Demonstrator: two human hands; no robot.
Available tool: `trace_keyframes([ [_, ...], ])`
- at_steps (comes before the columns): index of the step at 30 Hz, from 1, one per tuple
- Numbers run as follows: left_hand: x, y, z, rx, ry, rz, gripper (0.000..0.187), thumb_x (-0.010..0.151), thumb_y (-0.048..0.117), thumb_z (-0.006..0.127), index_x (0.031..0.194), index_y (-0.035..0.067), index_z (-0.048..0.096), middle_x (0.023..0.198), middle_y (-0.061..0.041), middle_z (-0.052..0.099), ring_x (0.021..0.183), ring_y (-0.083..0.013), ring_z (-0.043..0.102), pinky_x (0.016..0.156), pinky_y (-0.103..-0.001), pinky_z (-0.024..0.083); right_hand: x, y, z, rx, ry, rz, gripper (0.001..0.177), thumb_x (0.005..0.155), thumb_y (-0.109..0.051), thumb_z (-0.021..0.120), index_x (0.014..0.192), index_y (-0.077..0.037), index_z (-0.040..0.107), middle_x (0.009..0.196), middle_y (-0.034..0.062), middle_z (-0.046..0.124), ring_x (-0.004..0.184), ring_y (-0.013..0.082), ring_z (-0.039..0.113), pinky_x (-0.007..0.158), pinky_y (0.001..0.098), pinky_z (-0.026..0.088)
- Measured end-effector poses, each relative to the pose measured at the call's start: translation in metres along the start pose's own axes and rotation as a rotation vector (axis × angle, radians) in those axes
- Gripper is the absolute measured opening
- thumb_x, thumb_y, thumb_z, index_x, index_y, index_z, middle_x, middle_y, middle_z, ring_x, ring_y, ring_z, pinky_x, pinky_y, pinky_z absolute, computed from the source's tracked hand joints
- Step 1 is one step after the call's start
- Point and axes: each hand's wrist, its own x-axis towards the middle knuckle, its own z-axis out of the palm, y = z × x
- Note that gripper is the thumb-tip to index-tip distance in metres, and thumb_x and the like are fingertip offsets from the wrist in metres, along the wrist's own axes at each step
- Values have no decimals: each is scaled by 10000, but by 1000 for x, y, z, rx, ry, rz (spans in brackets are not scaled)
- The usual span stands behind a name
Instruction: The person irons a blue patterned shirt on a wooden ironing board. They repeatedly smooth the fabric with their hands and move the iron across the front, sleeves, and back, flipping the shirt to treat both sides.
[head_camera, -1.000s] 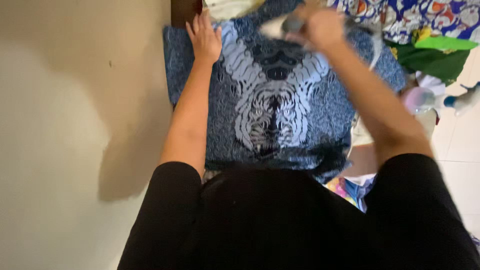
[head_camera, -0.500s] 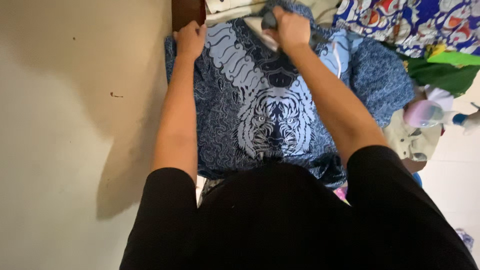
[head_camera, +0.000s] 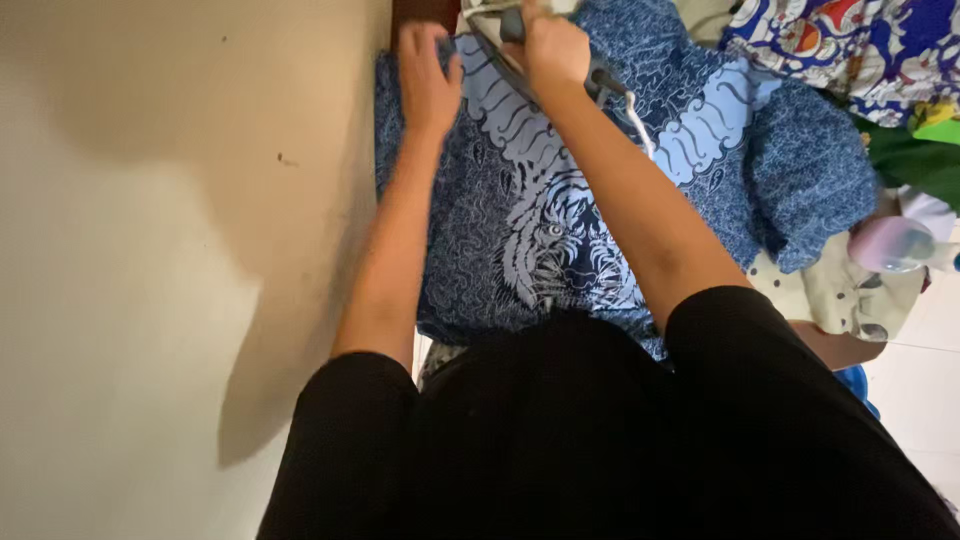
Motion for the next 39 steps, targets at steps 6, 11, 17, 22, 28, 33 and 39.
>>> trace_keyframes([
  [6, -162, 74, -45, 252, 238, -430, 493, 912, 279, 762, 1230, -15, 526, 1156, -179, 604, 1111, -369, 582, 969, -480, 453, -125, -37, -42, 76, -238, 41, 489, 857, -475, 776, 1120, -105, 593, 747, 148, 718, 651, 352, 716, 554, 480, 556],
  [11, -253, 39, -58, 274, 189, -709, 704, 867, 467, 774, 1285, -37, 513, 1058, -163, 688, 1012, -364, 649, 905, -477, 482, -136, -30, -37, 31, -125, 68, 413, 940, -335, 738, 1228, -84, 582, 810, 135, 727, 686, 348, 720, 587, 475, 560],
  [17, -235, -12, -48, -18, 114, -912, 471, 964, 472, 684, 1030, 6, 678, 902, -148, 725, 875, -336, 691, 801, -446, 532, -133, -45, -57, 86, -129, 75, 521, 886, -510, 821, 1168, -115, 630, 810, 156, 720, 691, 340, 720, 588, 452, 563],
  [22, -220, -25, -53, 7, 277, -780, 281, 987, 290, 649, 913, 22, 608, 808, -143, 699, 764, -301, 679, 745, -411, 536, -253, -97, -81, 147, -437, -83, 150, 1029, -173, 656, 1153, -101, 614, 859, 125, 707, 689, 271, 720, 561, 405, 559],
  [28, -200, 16, -72, -130, 244, -755, 302, 1059, 223, 613, 880, 2, 510, 724, -136, 589, 624, -246, 614, 599, -373, 533, -239, -108, -82, -41, -205, -170, 355, 845, -262, 763, 1150, -136, 634, 718, 53, 707, 550, 238, 689, 394, 418, 506],
  [33, -196, 10, -81, -374, 210, -899, 240, 1025, 157, 580, 834, 34, 503, 648, -92, 640, 474, -164, 628, 435, -328, 491, -218, -107, -76, 64, -284, -167, 420, 936, -465, 788, 1097, -112, 626, 780, 97, 725, 608, 278, 701, 463, 437, 529],
  [39, -171, -45, -45, -327, 255, -650, 150, 1004, 117, 591, 915, -3, 575, 738, -90, 704, 570, -170, 781, 513, -304, 589, -311, -124, -77, 187, -516, -282, 228, 1066, -234, 638, 1209, -60, 607, 804, 152, 706, 582, 281, 695, 419, 416, 544],
])
